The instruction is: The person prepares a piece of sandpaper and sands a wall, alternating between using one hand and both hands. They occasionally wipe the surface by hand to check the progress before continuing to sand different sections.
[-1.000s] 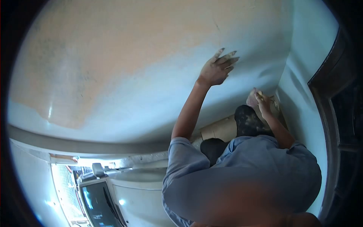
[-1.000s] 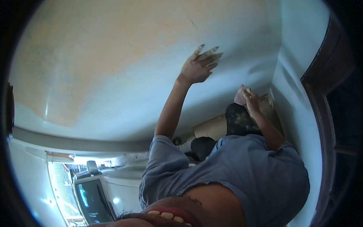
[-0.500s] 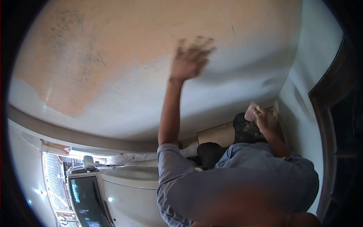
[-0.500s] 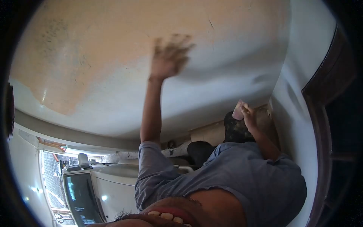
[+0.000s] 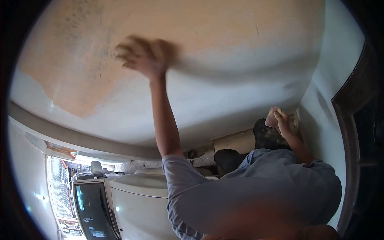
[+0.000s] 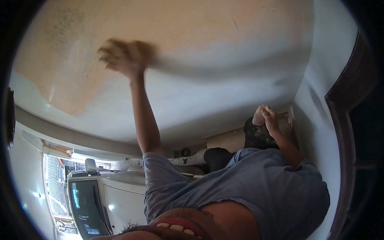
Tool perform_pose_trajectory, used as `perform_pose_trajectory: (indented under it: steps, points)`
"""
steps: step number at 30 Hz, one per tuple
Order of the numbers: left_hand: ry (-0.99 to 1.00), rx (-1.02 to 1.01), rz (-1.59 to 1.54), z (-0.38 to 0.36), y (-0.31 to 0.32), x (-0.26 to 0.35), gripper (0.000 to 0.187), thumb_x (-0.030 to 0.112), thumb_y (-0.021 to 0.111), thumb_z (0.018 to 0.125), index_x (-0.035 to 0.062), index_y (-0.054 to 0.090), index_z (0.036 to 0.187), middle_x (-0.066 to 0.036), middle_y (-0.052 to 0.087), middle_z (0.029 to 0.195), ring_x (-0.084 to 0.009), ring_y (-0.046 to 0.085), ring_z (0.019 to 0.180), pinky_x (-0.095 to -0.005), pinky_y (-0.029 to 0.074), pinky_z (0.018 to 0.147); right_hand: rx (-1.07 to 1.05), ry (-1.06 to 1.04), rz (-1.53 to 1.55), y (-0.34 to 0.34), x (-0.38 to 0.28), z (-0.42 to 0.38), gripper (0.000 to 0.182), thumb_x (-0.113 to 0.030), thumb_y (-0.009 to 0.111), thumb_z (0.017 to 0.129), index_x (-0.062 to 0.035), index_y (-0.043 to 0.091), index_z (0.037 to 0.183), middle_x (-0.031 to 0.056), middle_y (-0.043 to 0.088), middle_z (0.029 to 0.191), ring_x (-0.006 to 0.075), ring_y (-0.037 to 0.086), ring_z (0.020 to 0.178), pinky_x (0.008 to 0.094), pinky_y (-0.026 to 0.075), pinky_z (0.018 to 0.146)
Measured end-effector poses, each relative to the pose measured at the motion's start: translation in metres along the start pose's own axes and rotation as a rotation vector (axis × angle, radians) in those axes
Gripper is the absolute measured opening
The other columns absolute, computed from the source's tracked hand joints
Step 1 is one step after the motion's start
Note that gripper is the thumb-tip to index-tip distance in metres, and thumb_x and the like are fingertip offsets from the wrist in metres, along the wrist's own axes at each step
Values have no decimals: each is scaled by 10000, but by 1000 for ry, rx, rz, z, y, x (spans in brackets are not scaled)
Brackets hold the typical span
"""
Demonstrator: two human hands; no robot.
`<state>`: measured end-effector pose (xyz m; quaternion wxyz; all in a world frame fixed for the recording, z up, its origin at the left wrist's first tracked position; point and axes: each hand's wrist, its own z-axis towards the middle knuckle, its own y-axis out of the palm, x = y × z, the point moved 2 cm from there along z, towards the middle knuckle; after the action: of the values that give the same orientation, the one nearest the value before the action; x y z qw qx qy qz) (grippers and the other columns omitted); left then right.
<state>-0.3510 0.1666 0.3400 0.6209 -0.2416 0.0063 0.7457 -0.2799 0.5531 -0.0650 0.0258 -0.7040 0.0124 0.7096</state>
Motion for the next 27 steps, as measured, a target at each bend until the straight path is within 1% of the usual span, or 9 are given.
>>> perform_pose_trajectory:
  steps: [1,2,4,6,7,10,16,24,27]
  points:
    - [-17,-137,35,-11,-5,4,533,474,665,843,159,592,1267,-135,474,1401,-328,298,1392,-654,195,1086,95,-142,9,10,-15,-5,262,-212,614,907,47,645,884,4,558,663,74,488,671,305,433,624]
    - [252,-510,-106,-28,-26,35,518,472,668,844,204,591,1281,-126,435,1449,-327,266,1412,-650,187,1094,88,-153,-12,5,-17,-3,262,-212,614,907,47,645,884,4,558,663,74,488,671,305,433,624]
    - [606,-577,-362,-63,-46,62,447,486,629,879,223,635,1241,-95,479,1430,-302,320,1400,-576,157,1138,-41,-150,-152,14,-19,10,286,-219,613,916,49,608,816,-45,460,628,66,421,610,303,410,575]
    - [294,-916,-864,-76,-60,63,405,435,679,857,195,680,1183,-82,542,1372,-304,379,1370,-517,216,1145,-49,-182,-166,31,-30,15,290,-225,612,926,20,586,772,-62,393,624,59,381,586,287,379,540]
    - [-102,-953,-1386,-78,-68,54,477,437,668,863,186,623,1266,-117,627,1252,-332,403,1348,-512,248,1142,-54,-96,40,42,-40,12,291,-225,613,929,2,574,751,-63,396,623,57,379,585,282,367,533]
    - [-495,-119,-2926,-84,-85,43,712,521,504,925,151,293,1495,-168,387,1482,-387,374,1354,-619,250,1096,-122,11,259,72,-62,-4,275,-210,622,929,-35,569,724,-66,407,634,48,377,594,266,349,530]
    - [-614,253,-2982,-89,-93,14,792,580,461,915,86,239,1493,-149,328,1518,-369,399,1337,-632,271,1074,-156,-278,-19,86,-98,-12,248,-164,633,914,16,590,750,-66,422,672,50,368,645,262,336,561]
    - [-682,474,-2871,-103,-92,-6,763,548,455,927,110,212,1502,-178,299,1518,-368,447,1290,-595,357,1023,-61,-156,154,67,-106,8,185,-115,610,924,5,610,782,-86,413,697,32,364,654,228,318,574]
    - [-868,301,-1619,-96,-83,2,767,431,492,933,139,113,1533,-229,271,1505,-450,420,1263,-602,345,1013,-80,-149,128,65,-94,4,188,-121,611,923,23,618,802,-79,445,712,36,389,676,228,344,596]
